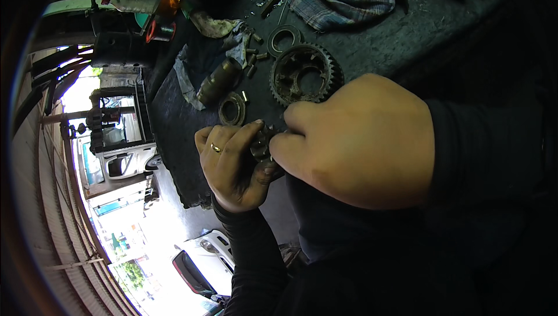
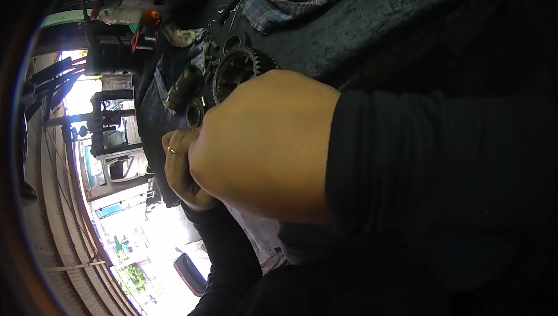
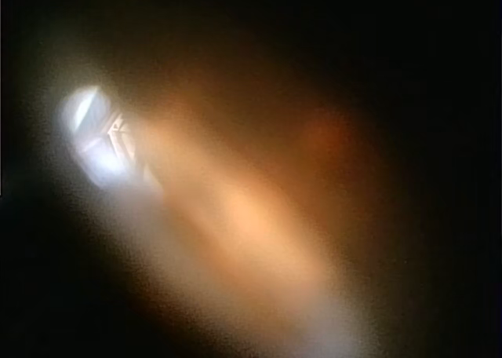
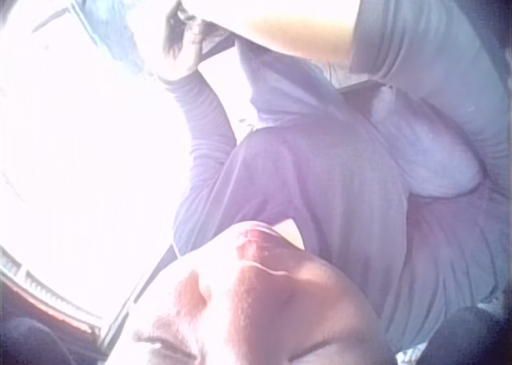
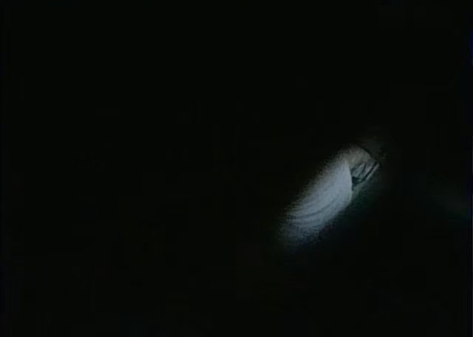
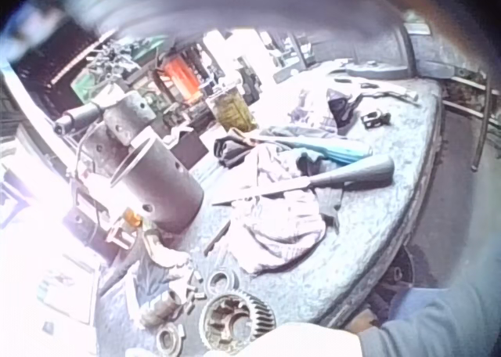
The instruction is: The person assembles small mechanical components on a workbench, inserting pins into a gear and fitting a bearing onto a shaft. They use a cloth to wipe the parts and handle several small metal pieces throughout the process.
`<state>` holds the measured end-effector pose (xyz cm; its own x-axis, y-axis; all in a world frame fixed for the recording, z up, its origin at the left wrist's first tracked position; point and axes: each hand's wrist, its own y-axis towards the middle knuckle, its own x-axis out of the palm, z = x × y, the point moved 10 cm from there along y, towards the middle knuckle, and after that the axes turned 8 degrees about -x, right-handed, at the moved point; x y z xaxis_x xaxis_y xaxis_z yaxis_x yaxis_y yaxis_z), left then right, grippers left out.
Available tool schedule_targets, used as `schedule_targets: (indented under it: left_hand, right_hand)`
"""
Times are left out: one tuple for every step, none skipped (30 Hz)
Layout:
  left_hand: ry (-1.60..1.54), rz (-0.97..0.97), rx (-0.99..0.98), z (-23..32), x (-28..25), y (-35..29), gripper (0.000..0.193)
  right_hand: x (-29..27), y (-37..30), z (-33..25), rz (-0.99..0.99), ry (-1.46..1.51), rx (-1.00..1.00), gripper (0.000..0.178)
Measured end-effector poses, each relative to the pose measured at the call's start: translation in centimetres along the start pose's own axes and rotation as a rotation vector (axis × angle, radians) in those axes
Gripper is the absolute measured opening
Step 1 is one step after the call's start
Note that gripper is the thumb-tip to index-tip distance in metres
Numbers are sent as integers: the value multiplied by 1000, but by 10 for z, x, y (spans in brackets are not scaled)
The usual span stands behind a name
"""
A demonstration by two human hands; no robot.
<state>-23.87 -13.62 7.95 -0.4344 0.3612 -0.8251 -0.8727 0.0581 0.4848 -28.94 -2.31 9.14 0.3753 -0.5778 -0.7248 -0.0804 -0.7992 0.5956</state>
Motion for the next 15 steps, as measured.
schedule_targets:
  left_hand:
    - [9, 0, -4, -1, -1, -2, 54]
    - [18, -1, -8, -2, -2, -3, 54]
    - [13, -5, -8, -1, -2, -2, 54]
    - [10, -9, -9, 0, -2, -1, 54]
    - [7, -13, -10, 1, -3, 1, 54]
    - [5, -4, 2, 1, -2, 0, 54]
    - [3, 4, 13, 0, -1, -1, 54]
    - [1, 13, 25, 0, 0, -2, 54]
    - [4, 9, 13, -1, 0, -2, 55]
    - [6, 6, 0, -1, -2, -3, 55]
    - [9, 2, -13, -2, -2, -4, 55]
    - [10, 2, -10, -1, -2, -3, 55]
    - [11, 1, -6, 0, -2, -2, 55]
    - [12, 1, -4, 1, -2, -1, 55]
    - [12, 6, 2, 1, -2, -2, 55]
  right_hand:
    - [1, 3, 0, -4, 12, -7, 13]
    - [3, 4, 0, -7, 23, -15, 13]
    - [0, 4, -1, -8, 22, -14, 13]
    - [-2, 5, -2, -8, 21, -14, 13]
    - [-3, 5, -3, -7, 13, -14, 13]
    - [-1, 5, -2, -10, 13, -14, 13]
    - [0, 4, -2, -12, 16, -16, 13]
    - [1, 3, 0, -11, 20, -14, 13]
    - [1, 4, 0, -11, 25, -19, 13]
    - [0, 5, -1, -8, 31, -22, 13]
    - [0, 5, -1, -7, 34, -26, 13]
    - [3, 4, -1, -2, 36, -28, 13]
    - [6, 4, -1, -4, 36, -29, 13]
    - [7, 4, -2, -8, 36, -29, 13]
    - [6, 3, -3, -9, 37, -30, 13]
